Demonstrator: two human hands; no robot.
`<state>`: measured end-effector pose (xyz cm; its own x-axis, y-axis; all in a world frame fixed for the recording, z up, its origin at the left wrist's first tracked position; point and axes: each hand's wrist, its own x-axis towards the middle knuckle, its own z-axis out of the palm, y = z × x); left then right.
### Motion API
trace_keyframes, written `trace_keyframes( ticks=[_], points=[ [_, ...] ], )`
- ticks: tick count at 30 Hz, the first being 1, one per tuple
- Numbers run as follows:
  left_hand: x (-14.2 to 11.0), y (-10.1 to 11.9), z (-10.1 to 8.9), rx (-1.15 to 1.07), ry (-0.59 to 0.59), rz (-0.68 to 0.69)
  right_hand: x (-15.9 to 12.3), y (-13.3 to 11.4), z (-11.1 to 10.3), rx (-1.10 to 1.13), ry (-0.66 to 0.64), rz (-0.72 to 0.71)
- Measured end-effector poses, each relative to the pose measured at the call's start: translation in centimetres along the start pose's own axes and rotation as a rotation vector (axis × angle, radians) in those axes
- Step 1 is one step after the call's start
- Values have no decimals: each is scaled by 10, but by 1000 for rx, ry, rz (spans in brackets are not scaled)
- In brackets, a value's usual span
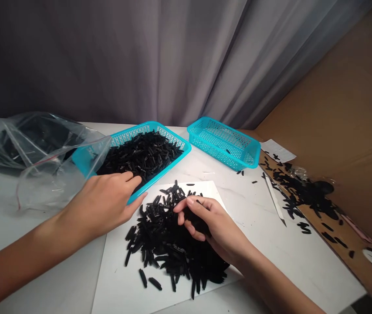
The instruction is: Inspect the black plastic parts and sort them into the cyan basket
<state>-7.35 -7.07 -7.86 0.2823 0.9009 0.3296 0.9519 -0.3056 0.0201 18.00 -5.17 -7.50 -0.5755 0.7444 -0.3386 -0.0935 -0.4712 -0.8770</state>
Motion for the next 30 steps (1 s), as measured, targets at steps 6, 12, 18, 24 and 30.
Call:
trace_keyframes(
  ticks=[6,12,18,24,30],
  points=[
    [-5,28,-9,27,243,136,-3,-4,5,501,27,151],
    [-19,64,0,-269,231,469,-9,3,19,736,195,265],
    [-18,68,13,-430,299,454,-12,10,20,716,118,259],
    [-6,61,6,-737,300,248,-10,8,19,721,122,235],
    [5,64,-14,-1116,-14,-341,-11,6,14,532,26,131]
  ],
)
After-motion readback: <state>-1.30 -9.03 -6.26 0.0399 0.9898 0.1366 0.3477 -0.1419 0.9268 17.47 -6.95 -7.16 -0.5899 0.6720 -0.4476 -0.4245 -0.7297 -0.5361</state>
